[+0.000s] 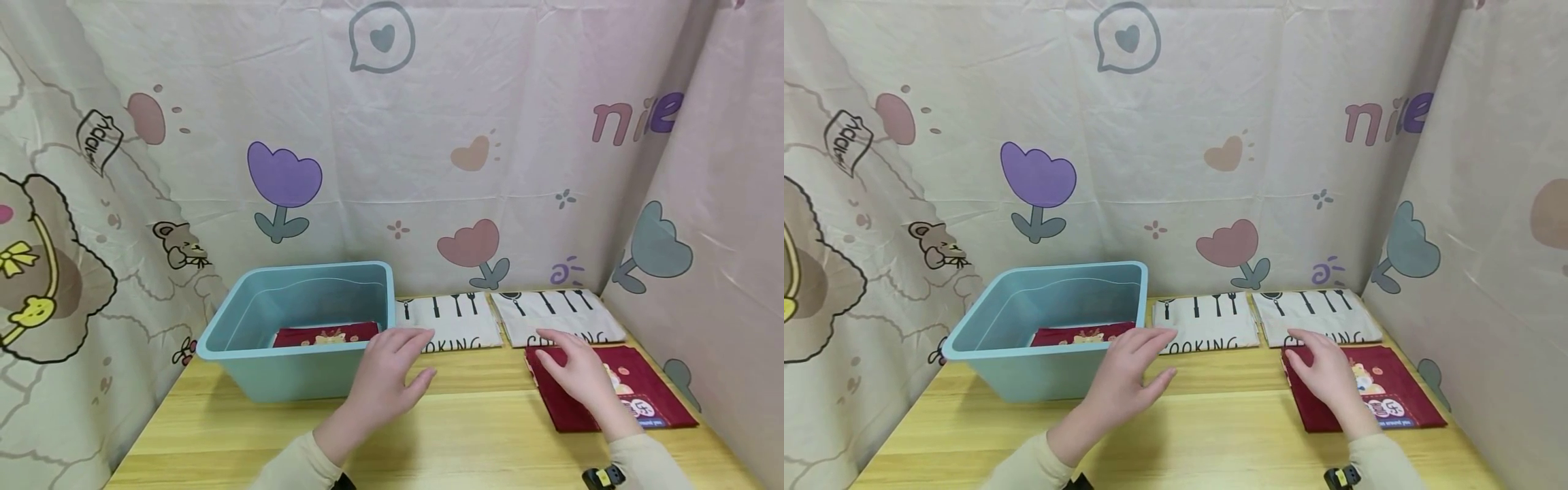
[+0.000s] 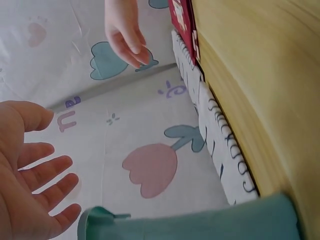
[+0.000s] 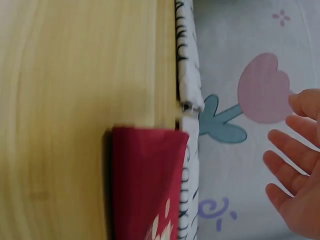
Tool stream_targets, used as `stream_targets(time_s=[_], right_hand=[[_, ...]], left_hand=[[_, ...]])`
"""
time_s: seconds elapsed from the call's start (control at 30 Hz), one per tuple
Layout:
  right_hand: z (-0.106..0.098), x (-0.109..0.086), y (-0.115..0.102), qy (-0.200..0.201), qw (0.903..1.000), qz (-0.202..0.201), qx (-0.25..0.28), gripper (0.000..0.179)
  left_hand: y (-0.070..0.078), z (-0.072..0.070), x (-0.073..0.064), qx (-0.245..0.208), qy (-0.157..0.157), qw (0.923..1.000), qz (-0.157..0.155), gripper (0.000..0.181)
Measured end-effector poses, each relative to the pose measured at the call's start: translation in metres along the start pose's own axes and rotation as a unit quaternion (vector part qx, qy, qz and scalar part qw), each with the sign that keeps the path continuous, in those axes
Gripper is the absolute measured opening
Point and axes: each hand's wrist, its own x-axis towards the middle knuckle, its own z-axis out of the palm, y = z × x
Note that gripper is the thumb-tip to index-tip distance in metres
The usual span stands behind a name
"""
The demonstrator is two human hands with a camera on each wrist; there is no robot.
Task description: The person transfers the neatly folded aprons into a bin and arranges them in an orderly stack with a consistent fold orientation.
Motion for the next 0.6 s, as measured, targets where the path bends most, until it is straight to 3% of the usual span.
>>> stream_targets(time_s=[0.2,0.33,0.6], right_hand=[[-0.005,-0.007,0.019,-0.059,0.9966,0.058,-0.009,0.043],[-0.006,-0.009,0.034,-0.080,0.9940,0.070,-0.026,0.044],[-0.005,-0.016,0.054,-0.121,0.9900,0.063,-0.036,0.047]], left_hand=[[0.009,0.013,-0.001,-0.013,-0.001,0.9999,0.000,0.050],[0.014,0.023,-0.003,-0.021,-0.007,0.9998,-0.002,0.050],[0.018,0.038,-0.008,-0.037,-0.056,0.9961,-0.057,0.050]])
